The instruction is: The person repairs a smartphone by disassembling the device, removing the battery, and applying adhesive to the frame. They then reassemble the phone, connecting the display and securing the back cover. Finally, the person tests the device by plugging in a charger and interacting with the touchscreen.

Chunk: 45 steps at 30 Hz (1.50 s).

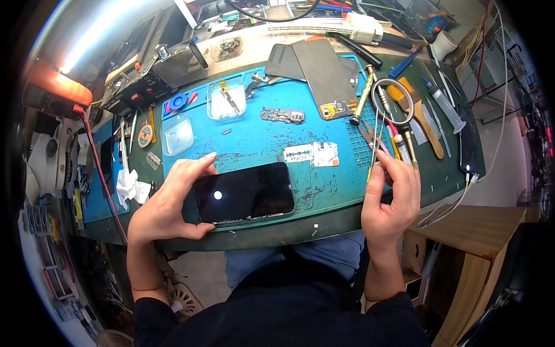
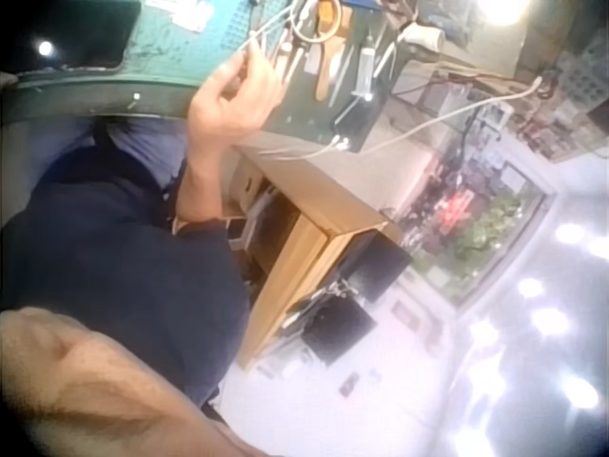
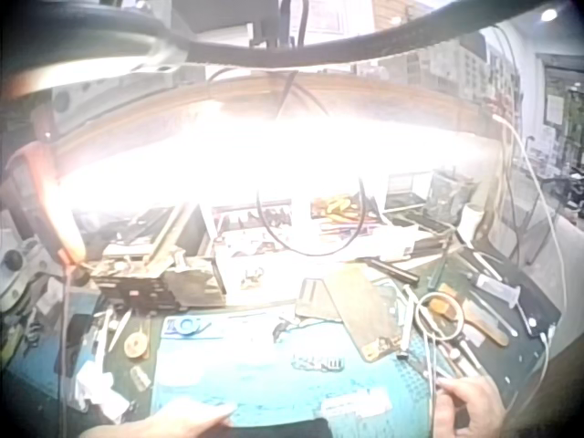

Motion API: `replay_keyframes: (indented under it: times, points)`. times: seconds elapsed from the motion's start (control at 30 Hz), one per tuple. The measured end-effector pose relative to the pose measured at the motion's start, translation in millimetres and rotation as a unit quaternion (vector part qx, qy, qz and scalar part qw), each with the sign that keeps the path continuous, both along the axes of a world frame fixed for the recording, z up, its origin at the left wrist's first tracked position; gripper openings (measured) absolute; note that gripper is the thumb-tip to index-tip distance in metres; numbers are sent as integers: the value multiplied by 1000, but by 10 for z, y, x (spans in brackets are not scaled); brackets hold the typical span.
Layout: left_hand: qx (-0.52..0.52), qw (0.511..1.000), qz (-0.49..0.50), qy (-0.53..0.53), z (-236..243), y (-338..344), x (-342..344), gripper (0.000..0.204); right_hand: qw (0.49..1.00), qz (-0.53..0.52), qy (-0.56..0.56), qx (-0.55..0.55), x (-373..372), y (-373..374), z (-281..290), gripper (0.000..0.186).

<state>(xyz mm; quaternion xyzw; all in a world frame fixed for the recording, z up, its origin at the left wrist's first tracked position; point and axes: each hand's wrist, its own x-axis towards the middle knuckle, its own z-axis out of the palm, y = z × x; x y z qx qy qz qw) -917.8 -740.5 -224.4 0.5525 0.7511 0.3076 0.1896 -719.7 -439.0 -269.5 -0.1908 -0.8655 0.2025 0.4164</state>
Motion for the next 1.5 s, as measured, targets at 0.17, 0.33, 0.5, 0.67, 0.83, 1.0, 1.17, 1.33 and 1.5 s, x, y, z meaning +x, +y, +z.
replay_keyframes:
  times: [0.17,0.33,0.5,0.67,0.83,1.0,1.17,1.33,1.5]
  points:
    - [4,1000,4,-21,31,4,14,111,1000,-1,0,1,4,2,-2,20]
    - [6,1000,3,-23,17,7,11,111,1000,0,1,-2,1,2,-3,20]
    - [4,1000,-2,2,14,1,-1,114,1000,0,-2,-1,0,-1,3,21]
    - [2,1000,0,-1,15,-6,-1,114,1000,14,3,28,-12,21,-8,21]
    - [0,1000,1,-3,23,-2,2,114,1000,12,-2,29,-6,23,-5,21]
    - [-1,1000,1,-4,16,0,1,114,1000,5,-4,6,-2,9,-2,22]
    - [-5,1000,3,-2,21,2,3,113,1000,2,-3,-3,-4,2,2,22]
    - [-3,1000,3,1,18,-4,7,113,1000,0,-1,-5,-2,2,-7,22]
    - [-4,1000,4,-10,25,-13,6,110,1000,3,7,5,-3,16,-20,22]
